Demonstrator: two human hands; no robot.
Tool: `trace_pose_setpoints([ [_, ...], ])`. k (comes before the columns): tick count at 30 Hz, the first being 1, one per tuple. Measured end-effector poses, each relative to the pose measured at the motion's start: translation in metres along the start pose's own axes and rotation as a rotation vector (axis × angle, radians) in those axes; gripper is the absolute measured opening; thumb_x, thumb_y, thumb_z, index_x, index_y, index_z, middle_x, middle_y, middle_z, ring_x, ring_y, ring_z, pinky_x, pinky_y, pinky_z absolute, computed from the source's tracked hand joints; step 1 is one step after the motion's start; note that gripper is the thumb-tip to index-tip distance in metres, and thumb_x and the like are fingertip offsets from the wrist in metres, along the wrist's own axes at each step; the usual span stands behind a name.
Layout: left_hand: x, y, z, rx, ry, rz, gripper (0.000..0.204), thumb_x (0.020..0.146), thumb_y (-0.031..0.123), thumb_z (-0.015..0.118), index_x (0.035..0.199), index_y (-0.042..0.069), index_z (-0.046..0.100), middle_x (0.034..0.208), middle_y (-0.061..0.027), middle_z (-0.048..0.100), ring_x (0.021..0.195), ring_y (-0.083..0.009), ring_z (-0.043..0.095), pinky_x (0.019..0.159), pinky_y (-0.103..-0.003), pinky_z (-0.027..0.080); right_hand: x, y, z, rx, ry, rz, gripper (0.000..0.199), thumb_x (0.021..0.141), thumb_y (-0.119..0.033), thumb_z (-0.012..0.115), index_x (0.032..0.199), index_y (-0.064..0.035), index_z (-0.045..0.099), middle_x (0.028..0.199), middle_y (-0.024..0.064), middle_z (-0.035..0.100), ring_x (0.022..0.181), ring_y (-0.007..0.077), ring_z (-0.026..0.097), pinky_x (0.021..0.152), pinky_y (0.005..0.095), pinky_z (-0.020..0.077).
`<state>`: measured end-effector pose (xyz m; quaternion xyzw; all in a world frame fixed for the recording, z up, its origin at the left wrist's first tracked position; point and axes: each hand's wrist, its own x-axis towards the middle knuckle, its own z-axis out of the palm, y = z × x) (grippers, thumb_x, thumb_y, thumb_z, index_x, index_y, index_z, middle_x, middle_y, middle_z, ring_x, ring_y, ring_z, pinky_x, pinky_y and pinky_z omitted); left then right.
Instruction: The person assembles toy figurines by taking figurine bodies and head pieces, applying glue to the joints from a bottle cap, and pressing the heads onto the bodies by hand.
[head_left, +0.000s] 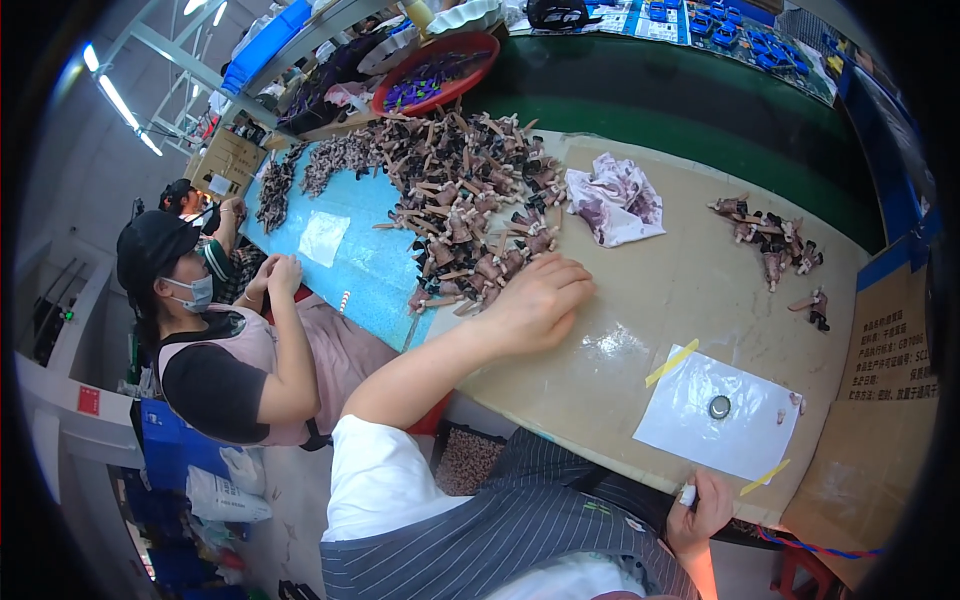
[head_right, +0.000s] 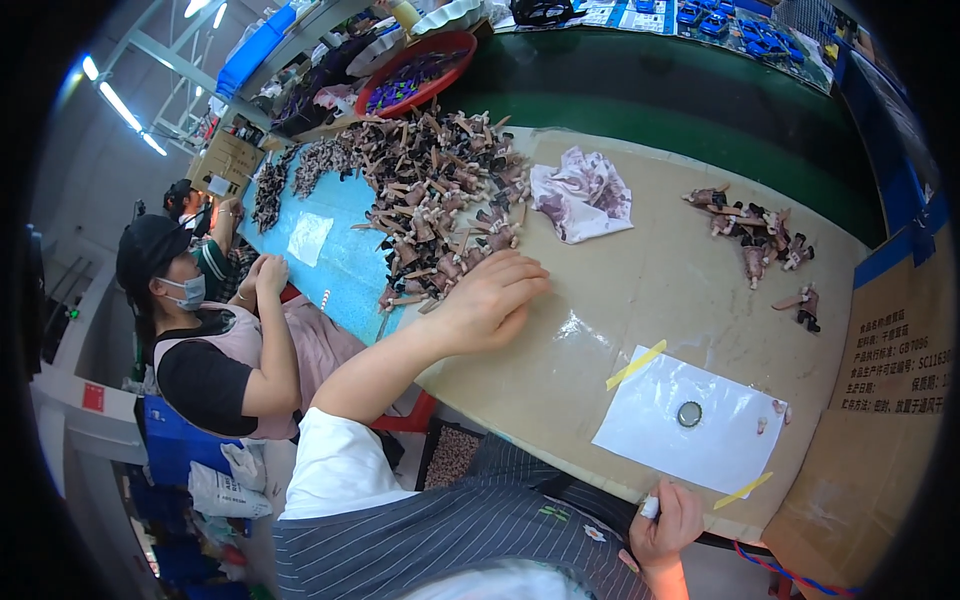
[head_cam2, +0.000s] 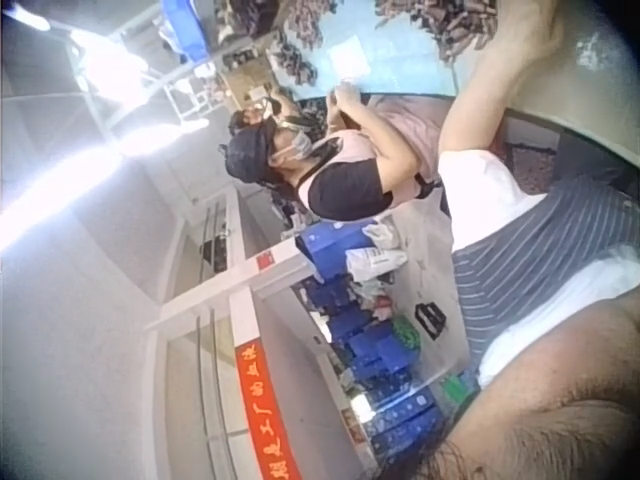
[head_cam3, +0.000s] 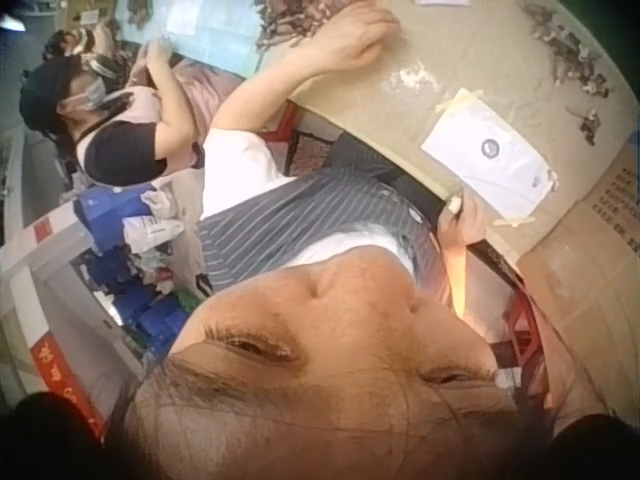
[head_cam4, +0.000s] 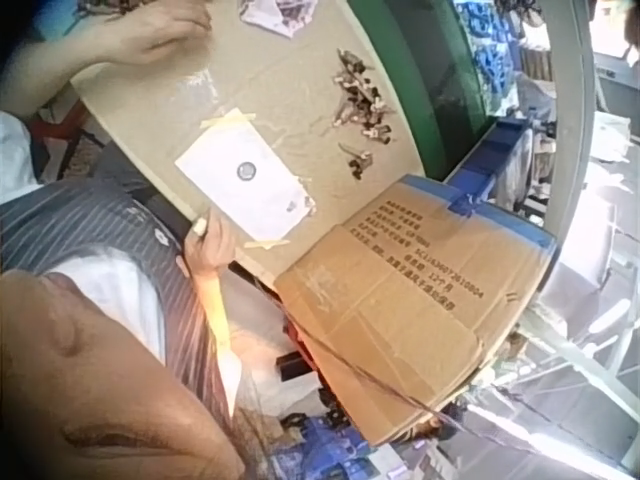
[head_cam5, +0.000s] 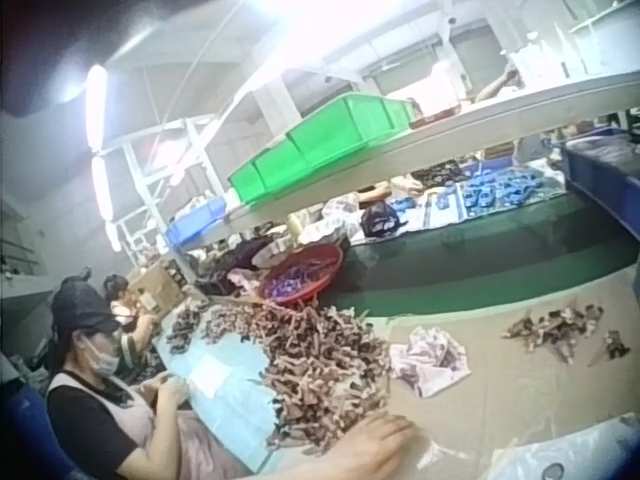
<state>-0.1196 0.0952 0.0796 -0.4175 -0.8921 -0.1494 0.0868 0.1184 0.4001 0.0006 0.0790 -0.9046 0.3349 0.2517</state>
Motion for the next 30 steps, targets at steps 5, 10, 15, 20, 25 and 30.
trace_pose_setpoints([
  [5, 0.022, -0.006, 0.003, -0.122, 0.063, 0.020, 0.025, 0.074, 0.002, 0.062, 0.099, 0.000, 0.063, 0.087, -0.0134, 0.063, 0.084, -0.0324, 0.062, 0.073, -0.042, 0.049, -0.002, 0.002, 0.002, -0.068, 0.012, -0.061, 0.029, 0.077, -0.002, 0.063, 0.106, 0.0034, 0.062, 0.084, 0.0155, 0.059, 0.067, 0.0318, 0.055, 0.058, 0.0406, 0.0450],
  [10, 0.029, -0.017, 0.006, -0.131, 0.100, 0.000, 0.017, 0.078, 0.004, 0.064, 0.095, 0.002, 0.065, 0.080, -0.0134, 0.063, 0.076, -0.0316, 0.063, 0.066, -0.041, 0.049, -0.003, 0.003, 0.003, -0.101, 0.002, -0.084, 0.029, 0.078, -0.005, 0.063, 0.106, 0.0028, 0.063, 0.085, 0.0144, 0.060, 0.068, 0.0311, 0.057, 0.058, 0.0397, 0.0464],
  [15, 0.036, -0.015, 0.008, -0.203, 0.103, 0.000, 0.010, 0.084, 0.009, 0.067, 0.093, 0.004, 0.066, 0.068, -0.0112, 0.062, 0.061, -0.0314, 0.061, 0.056, -0.040, 0.048, -0.006, 0.006, 0.002, -0.120, -0.036, -0.110, 0.029, 0.077, -0.006, 0.063, 0.106, 0.0017, 0.063, 0.086, 0.0130, 0.061, 0.068, 0.0297, 0.059, 0.058, 0.0385, 0.0474],
  [20, 0.076, 0.004, 0.020, -0.233, 0.088, 0.006, 0.013, 0.086, 0.014, 0.065, 0.094, 0.004, 0.063, 0.075, -0.0141, 0.063, 0.069, -0.0334, 0.063, 0.059, -0.043, 0.048, -0.005, 0.008, 0.001, -0.123, -0.033, -0.154, 0.029, 0.077, -0.009, 0.062, 0.104, 0.0012, 0.062, 0.087, 0.0128, 0.061, 0.067, 0.0288, 0.059, 0.057, 0.0385, 0.0477],
  [25, 0.166, 0.032, 0.045, -0.286, 0.198, 0.167, 0.050, 0.081, 0.025, 0.071, 0.121, 0.001, 0.054, 0.125, -0.0226, 0.049, 0.119, -0.0397, 0.046, 0.095, -0.051, 0.039, -0.006, 0.009, 0.001, -0.105, -0.058, -0.134, 0.029, 0.077, -0.010, 0.062, 0.104, 0.0013, 0.062, 0.086, 0.0131, 0.061, 0.067, 0.0291, 0.059, 0.057, 0.0384, 0.0481],
  [30, 0.241, 0.035, 0.085, -0.115, 0.240, 0.120, 0.079, 0.077, 0.051, 0.072, 0.135, 0.004, 0.047, 0.140, -0.0241, 0.041, 0.134, -0.0424, 0.034, 0.108, -0.060, 0.027, -0.003, 0.010, -0.001, -0.088, -0.070, -0.127, 0.030, 0.079, -0.013, 0.062, 0.105, 0.0003, 0.063, 0.086, 0.0133, 0.061, 0.068, 0.0302, 0.059, 0.058, 0.0388, 0.0484],
])
